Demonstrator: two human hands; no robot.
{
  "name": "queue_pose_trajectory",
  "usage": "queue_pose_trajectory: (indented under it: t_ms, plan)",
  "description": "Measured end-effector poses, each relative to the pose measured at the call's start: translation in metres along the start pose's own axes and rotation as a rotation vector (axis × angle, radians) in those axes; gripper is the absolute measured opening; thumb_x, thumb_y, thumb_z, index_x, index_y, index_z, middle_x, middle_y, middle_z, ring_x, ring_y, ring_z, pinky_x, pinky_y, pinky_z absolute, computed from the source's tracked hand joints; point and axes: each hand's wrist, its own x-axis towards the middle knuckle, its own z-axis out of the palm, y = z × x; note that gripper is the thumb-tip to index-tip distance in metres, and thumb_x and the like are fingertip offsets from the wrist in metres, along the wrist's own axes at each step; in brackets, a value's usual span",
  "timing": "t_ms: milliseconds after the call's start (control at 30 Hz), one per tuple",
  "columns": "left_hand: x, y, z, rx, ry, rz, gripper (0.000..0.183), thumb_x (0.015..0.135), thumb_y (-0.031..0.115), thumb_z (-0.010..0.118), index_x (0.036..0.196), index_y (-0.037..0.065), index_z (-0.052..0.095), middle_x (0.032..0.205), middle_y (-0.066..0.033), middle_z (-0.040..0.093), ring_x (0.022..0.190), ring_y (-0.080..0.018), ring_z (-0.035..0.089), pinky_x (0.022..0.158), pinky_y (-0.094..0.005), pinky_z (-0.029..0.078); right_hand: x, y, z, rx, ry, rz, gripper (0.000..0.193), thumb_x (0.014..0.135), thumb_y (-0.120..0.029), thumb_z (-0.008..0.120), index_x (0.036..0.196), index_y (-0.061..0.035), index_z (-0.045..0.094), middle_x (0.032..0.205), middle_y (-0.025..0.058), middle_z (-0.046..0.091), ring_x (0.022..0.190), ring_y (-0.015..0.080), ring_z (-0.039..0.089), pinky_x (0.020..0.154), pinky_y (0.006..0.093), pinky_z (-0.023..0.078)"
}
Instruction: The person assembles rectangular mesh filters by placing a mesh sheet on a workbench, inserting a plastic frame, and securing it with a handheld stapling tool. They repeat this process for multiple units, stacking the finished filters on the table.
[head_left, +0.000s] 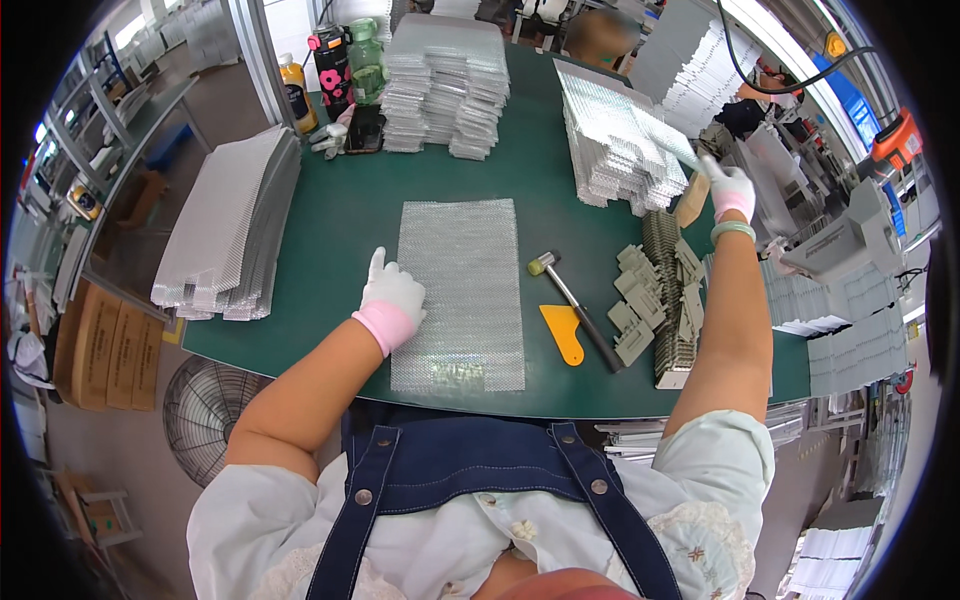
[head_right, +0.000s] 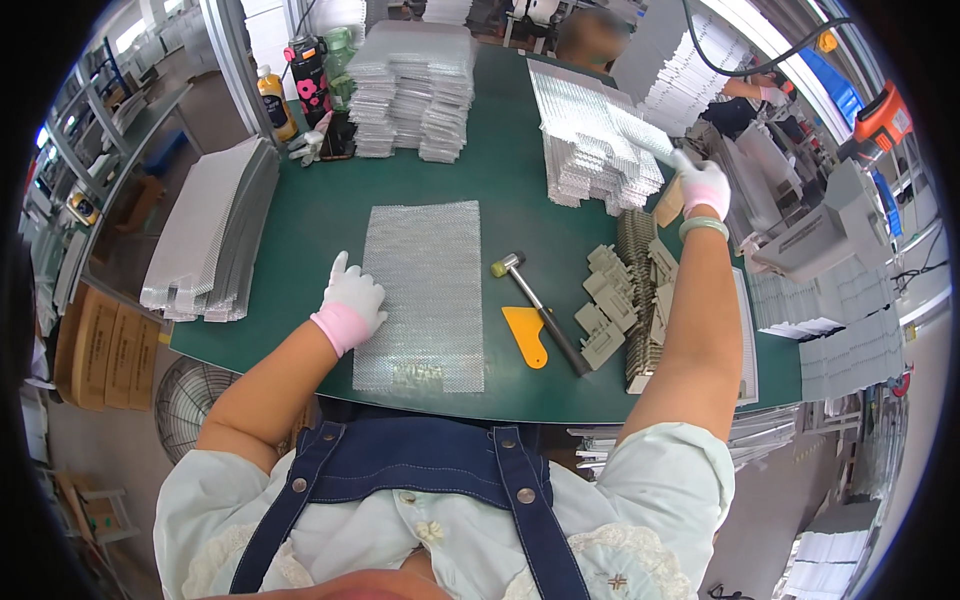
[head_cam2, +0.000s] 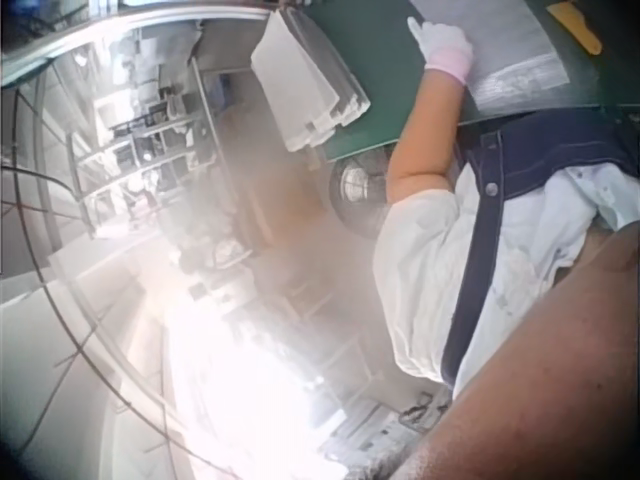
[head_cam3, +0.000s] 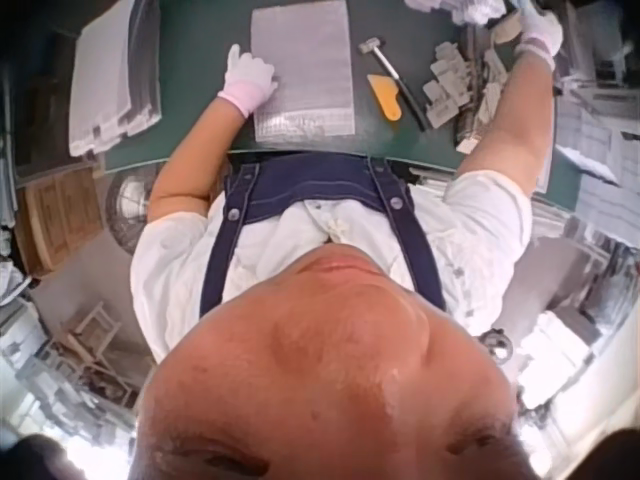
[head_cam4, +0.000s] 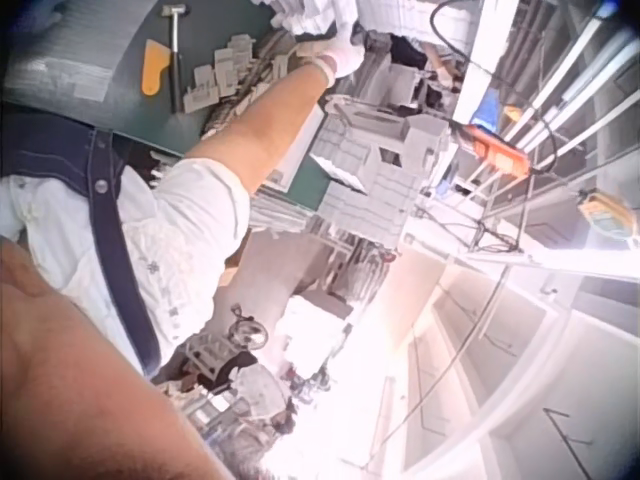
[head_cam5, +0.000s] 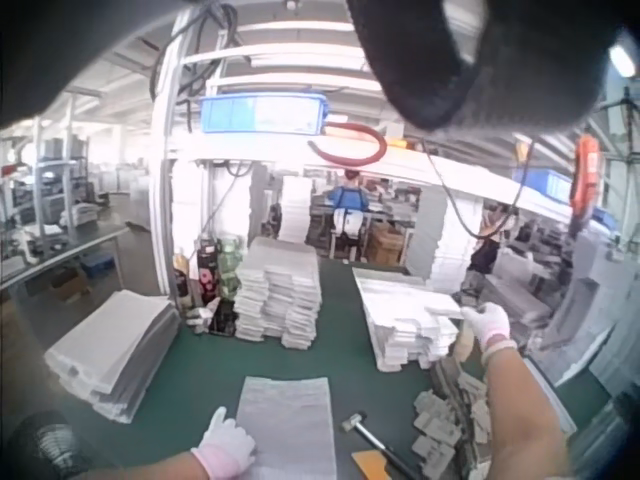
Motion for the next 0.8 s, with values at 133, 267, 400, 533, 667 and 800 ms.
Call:
queue_pose_trajectory:
  t_ms: [133, 267, 400, 533, 667, 800]
  plan:
    - [0.000, 0.002, 0.003, -0.012, -0.001, -0.013, 0.036, 0.089, 0.042, 0.062, 0.107, 0.012, 0.073, 0.109, -0.0083, 0.068, 0.117, -0.0271, 0.055, 0.121, -0.0521, 0.014, 0.013, 0.014, 0.019, -0.046, -0.639, 0.128, 0.079, 0.080, -0.056, 0.071, 0.129, 0.0037, 0.056, 0.112, 0.0229, 0.068, 0.098, 0.0353, 0.069, 0.080, 0.0460, 0.054]
    - [0.001, 0.003, 0.001, -0.009, -0.006, -0.009, 0.035, 0.091, 0.040, 0.061, 0.107, 0.012, 0.074, 0.108, -0.0086, 0.068, 0.118, -0.0270, 0.055, 0.121, -0.0516, 0.013, 0.020, 0.020, 0.033, -0.059, -0.624, 0.121, 0.069, 0.084, -0.052, 0.069, 0.123, 0.0032, 0.056, 0.102, 0.0196, 0.067, 0.087, 0.0339, 0.071, 0.070, 0.0454, 0.055]
    - [-0.001, 0.003, 0.002, -0.015, -0.017, -0.014, 0.034, 0.091, 0.040, 0.061, 0.107, 0.013, 0.074, 0.108, -0.0088, 0.069, 0.118, -0.0275, 0.055, 0.121, -0.0519, 0.012, 0.013, 0.021, 0.028, 0.291, 0.010, 0.120, 0.052, 0.090, -0.044, 0.056, 0.110, 0.0032, 0.064, 0.089, 0.0166, 0.067, 0.085, 0.0301, 0.069, 0.076, 0.0398, 0.052]
    - [-0.001, 0.003, 0.003, 0.003, -0.005, -0.012, 0.035, 0.090, 0.041, 0.062, 0.106, 0.012, 0.074, 0.107, -0.0090, 0.069, 0.119, -0.0281, 0.055, 0.121, -0.0526, 0.013, 0.012, 0.023, 0.024, 0.240, 0.376, -0.190, 0.044, 0.095, -0.039, 0.055, 0.115, -0.0004, 0.064, 0.102, 0.0155, 0.069, 0.096, 0.0249, 0.066, 0.087, 0.0369, 0.049]
    - [0.001, 0.005, 0.000, 0.020, 0.037, 0.009, 0.038, 0.087, 0.044, 0.064, 0.105, 0.012, 0.075, 0.106, -0.0105, 0.068, 0.119, -0.0291, 0.054, 0.120, -0.0527, 0.014, 0.006, 0.031, 0.043, 0.436, 0.301, -0.414, 0.034, 0.099, -0.026, 0.056, 0.123, -0.0022, 0.063, 0.117, 0.0121, 0.069, 0.109, 0.0196, 0.063, 0.097, 0.0321, 0.046]
    - [-0.015, -0.002, -0.033, -0.030, 0.080, -0.068, 0.056, 0.080, 0.053, 0.068, 0.117, 0.012, 0.071, 0.114, -0.0152, 0.064, 0.119, -0.0306, 0.054, 0.120, -0.0502, 0.015, -0.109, -0.046, 0.040, 0.810, 0.113, -0.607, 0.040, 0.093, -0.021, 0.062, 0.128, -0.0002, 0.061, 0.121, 0.0186, 0.066, 0.113, 0.0281, 0.063, 0.098, 0.0389, 0.048]
